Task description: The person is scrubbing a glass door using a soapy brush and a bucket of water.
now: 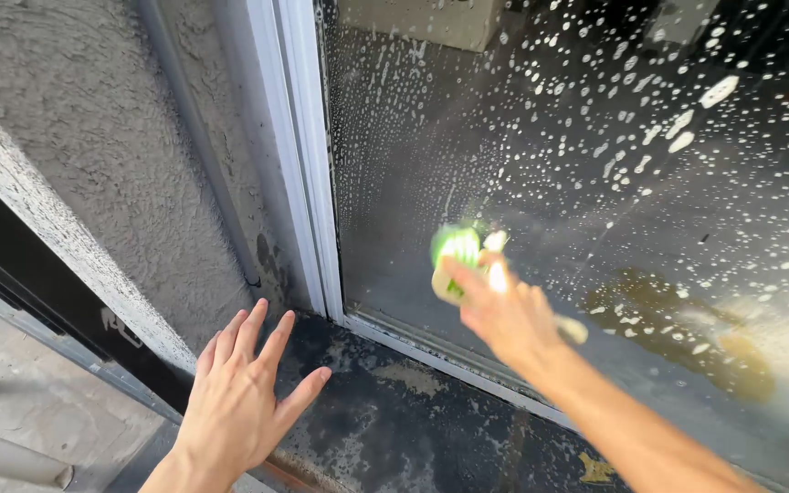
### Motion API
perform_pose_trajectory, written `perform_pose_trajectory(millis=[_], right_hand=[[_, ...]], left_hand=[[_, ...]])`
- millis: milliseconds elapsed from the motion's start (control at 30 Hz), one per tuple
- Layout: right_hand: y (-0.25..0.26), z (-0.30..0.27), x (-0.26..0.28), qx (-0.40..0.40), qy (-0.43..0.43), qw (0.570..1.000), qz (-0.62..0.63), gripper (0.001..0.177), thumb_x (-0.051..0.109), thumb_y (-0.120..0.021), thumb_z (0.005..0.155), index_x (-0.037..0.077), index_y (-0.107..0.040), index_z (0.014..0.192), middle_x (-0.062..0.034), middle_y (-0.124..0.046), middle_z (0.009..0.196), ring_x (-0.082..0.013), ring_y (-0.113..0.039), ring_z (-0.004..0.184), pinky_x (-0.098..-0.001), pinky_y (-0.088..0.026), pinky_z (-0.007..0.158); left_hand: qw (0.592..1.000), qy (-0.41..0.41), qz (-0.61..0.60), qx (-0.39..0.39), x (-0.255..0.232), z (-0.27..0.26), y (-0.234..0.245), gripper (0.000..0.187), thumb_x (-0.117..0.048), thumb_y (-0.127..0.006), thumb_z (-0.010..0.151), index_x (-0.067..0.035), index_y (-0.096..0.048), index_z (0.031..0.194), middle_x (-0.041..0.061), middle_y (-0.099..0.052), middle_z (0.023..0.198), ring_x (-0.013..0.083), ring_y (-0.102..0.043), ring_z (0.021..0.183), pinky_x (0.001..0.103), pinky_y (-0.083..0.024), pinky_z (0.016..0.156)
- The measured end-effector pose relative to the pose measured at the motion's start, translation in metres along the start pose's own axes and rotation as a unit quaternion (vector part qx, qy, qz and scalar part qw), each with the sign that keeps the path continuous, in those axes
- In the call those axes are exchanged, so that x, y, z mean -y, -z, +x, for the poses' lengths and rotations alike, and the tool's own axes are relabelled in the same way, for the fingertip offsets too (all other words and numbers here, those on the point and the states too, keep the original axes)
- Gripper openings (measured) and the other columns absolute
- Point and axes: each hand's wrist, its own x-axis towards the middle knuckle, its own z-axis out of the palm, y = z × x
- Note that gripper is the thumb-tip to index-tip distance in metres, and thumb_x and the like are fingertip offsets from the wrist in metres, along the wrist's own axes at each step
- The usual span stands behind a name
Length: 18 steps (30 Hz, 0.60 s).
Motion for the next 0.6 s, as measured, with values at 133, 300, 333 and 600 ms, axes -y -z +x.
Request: perform_pose_trajectory(millis=[133,300,333,600], right_hand=[[0.096,-0.006,0.002,-0.101,-0.088,0.964,0.229,0.073,0.05,-0.044,0.094,0.004,-0.018,0.144,-0.0199,-0.062,0.126,-0.0367,-0.075,0.085,-0.0435,-0.067,0.056],[0.124,-0.005,-0.016,-0.308,0.026,0.947,0.083,0.077,0.014,-0.085,0.071,0.02,-0.049,0.139,-0.0159,-0.045,0.125,-0.035,-0.064,0.084,-0.0467,-0.059,0.065],[0.114,-0.008,-0.009,-0.309,0.021,0.947,0.085,0.077,0.014,-0.085,0.071,0.02,-0.049,0.139,-0.0159,-0.045,0.125,-0.035,-0.064,0.084,-0.0467,-0.059,0.065],[-0.059,-0.049,-0.043,-0.056,-0.046,0.997,0.008,0.071,0.021,-0.08,0.08,0.03,-0.043,0.14,-0.0096,-0.039,0.117,-0.0271,-0.069,0.075,-0.0431,-0.068,0.072]], left_hand=[[0.999,0.008,-0.021,0.022,-0.012,-0.001,0.009,0.087,-0.077,-0.056,0.087,-0.015,-0.05,0.148,0.023,-0.035,0.161,0.0445,-0.031,0.148,0.058,-0.031,0.113],[0.998,-0.032,-0.039,-0.034,-0.021,0.004,0.016,0.085,-0.073,-0.062,0.085,-0.015,-0.053,0.146,0.022,-0.04,0.157,0.0444,-0.037,0.145,0.056,-0.033,0.111],[0.998,-0.036,-0.037,-0.032,-0.019,0.0,0.018,0.085,-0.073,-0.062,0.085,-0.015,-0.053,0.146,0.022,-0.04,0.157,0.0444,-0.037,0.145,0.056,-0.033,0.111],[0.993,-0.104,-0.043,-0.02,-0.034,0.013,0.003,0.085,-0.075,-0.058,0.089,-0.011,-0.053,0.144,0.023,-0.038,0.158,0.0427,-0.036,0.145,0.054,-0.029,0.113]])
